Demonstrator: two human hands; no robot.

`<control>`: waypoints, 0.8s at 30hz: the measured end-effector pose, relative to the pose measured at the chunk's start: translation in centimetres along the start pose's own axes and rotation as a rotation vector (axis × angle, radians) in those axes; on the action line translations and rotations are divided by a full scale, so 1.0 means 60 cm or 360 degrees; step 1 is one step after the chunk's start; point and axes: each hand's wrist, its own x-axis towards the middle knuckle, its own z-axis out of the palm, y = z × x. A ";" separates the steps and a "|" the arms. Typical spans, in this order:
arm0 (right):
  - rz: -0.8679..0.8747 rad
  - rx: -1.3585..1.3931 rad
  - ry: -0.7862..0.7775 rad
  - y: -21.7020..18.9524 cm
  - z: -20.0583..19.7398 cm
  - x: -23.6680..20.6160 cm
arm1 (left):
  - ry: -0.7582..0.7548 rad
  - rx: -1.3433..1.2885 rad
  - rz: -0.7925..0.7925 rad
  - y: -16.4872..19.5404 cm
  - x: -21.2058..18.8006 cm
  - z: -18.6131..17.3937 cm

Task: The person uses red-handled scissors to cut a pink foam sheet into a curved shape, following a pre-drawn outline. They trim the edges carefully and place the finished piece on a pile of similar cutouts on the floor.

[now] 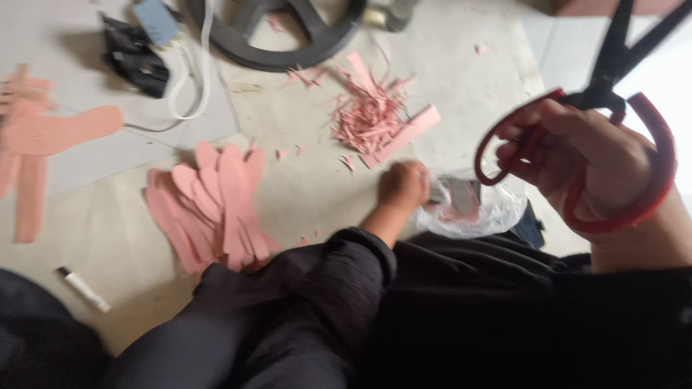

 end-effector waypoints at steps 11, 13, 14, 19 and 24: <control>-0.0142 0.0013 -0.0014 -0.041 0.070 -0.038 | -0.0681 -0.0464 0.0148 0.088 0.003 -0.010; -0.0144 -0.0007 0.0014 -0.038 0.065 -0.045 | -0.0853 -0.0320 0.0178 0.085 -0.012 0.005; -0.0142 -0.0006 0.0020 -0.037 0.064 -0.046 | -0.0937 -0.0250 0.0194 0.084 -0.018 0.008; -0.0063 0.0019 -0.0005 -0.046 0.048 -0.061 | -0.1200 0.0292 0.0023 0.090 -0.046 0.021; -0.0040 -0.0101 0.0145 -0.047 0.018 -0.091 | -0.1214 0.0376 0.0043 0.117 -0.029 0.084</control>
